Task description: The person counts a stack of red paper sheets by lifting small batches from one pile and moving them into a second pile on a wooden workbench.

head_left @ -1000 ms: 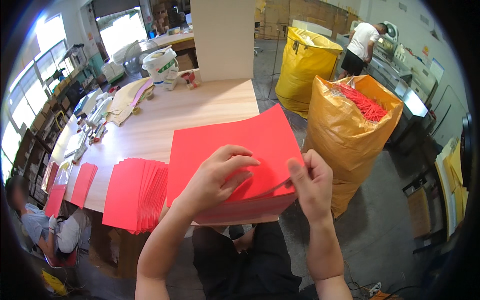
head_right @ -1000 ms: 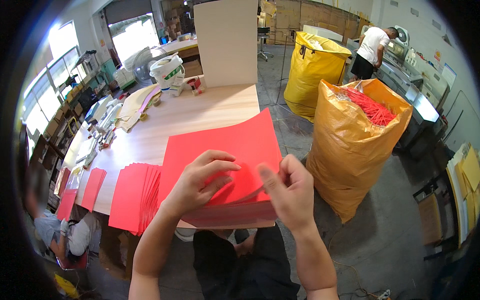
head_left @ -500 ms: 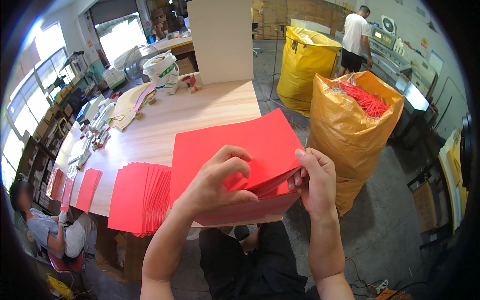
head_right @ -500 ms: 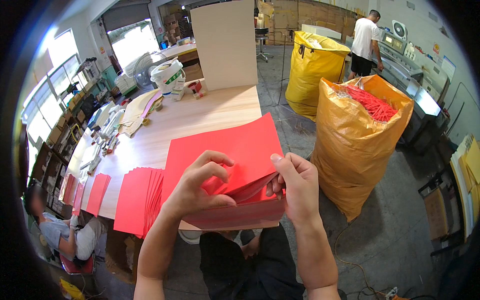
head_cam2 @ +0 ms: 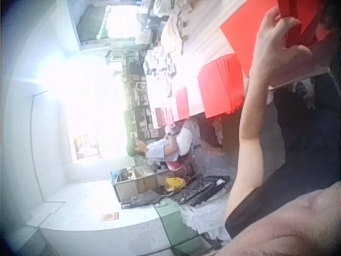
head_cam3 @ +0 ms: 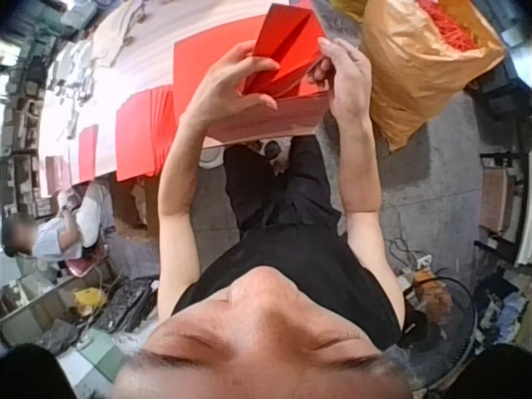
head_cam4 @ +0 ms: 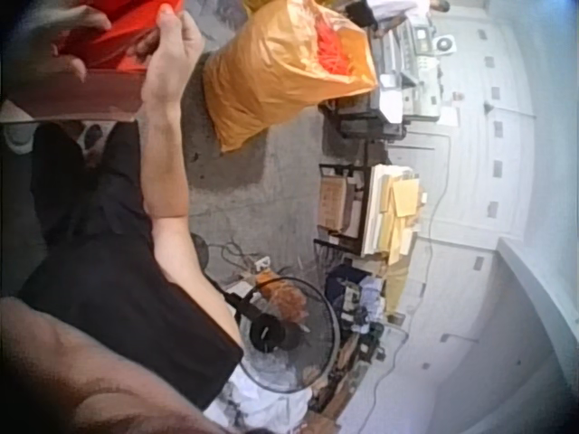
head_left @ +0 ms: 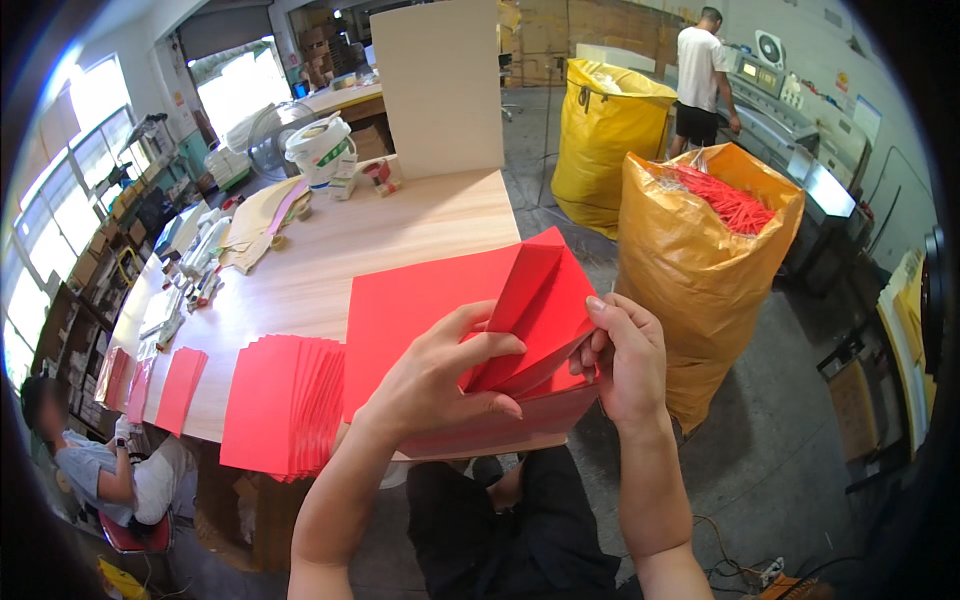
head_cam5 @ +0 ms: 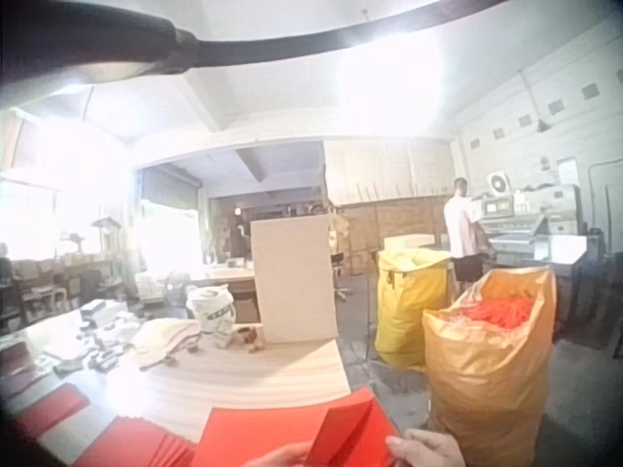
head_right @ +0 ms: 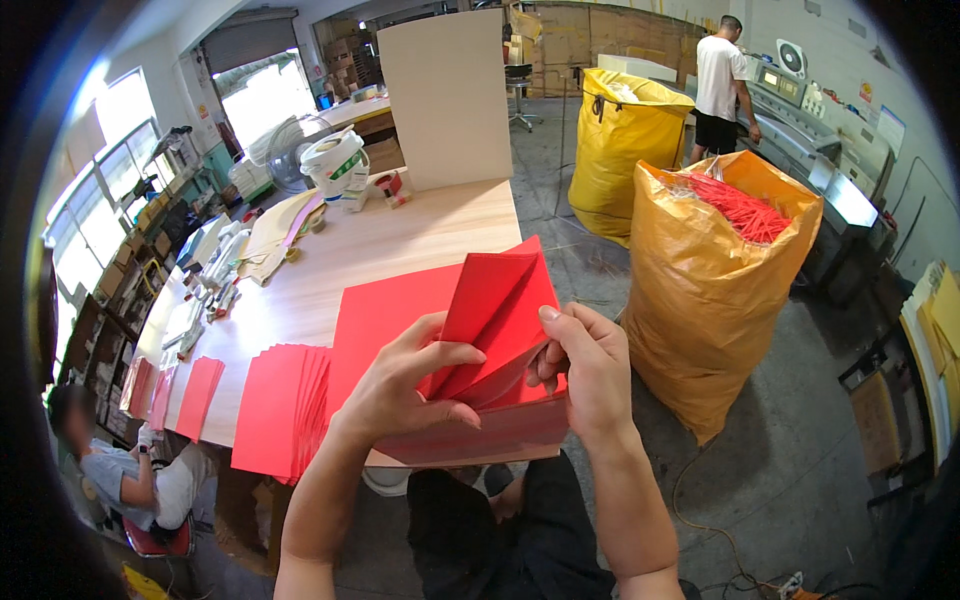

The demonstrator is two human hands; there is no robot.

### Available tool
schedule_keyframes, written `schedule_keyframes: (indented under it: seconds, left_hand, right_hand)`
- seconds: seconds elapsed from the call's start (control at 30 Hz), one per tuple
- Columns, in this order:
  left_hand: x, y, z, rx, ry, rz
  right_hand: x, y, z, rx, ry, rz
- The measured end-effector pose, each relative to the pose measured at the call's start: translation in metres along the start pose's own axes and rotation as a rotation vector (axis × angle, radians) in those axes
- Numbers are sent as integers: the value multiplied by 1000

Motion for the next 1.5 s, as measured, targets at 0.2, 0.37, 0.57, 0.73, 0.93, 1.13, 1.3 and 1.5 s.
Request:
schedule_keyframes:
  seconds: [0.2,0.37,0.57,0.73,0.93,1.13,1.3,1.5]
  left_hand:
    - [-3,-8,-1,-115,-2,-50]
    - [-4,-13,1,-85,-15,-85]
    - [-1,14,6,210,-66,120]
    - [-2,8,9,180,-59,66]
    - [-1,-7,13,196,-102,-97]
    - [2,-2,17,291,-126,47]
    - [3,1,12,142,-4,-35]
    - [4,-1,9,112,-46,-7]
  right_hand:
    - [-3,-1,-8,-37,-39,1]
    - [-53,-30,6,-1046,50,-902]
    - [-58,13,34,-1304,-504,-681]
    - [-58,15,30,-1329,-508,-611]
    - [-52,10,30,-1216,-463,-588]
    - [-51,-37,-24,-1334,147,-461]
    - [-33,-35,-15,-1571,-92,-433]
    - [-9,-11,-5,-575,-15,-236]
Point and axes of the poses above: each hand's wrist, its own x-axis towards the middle knuckle, its own z-axis out of the palm, y = z × x, the point moved 7 cm from there along x, towards the middle knuckle, and after that the axes turned 10 degrees about x, right-handed, at the moved point
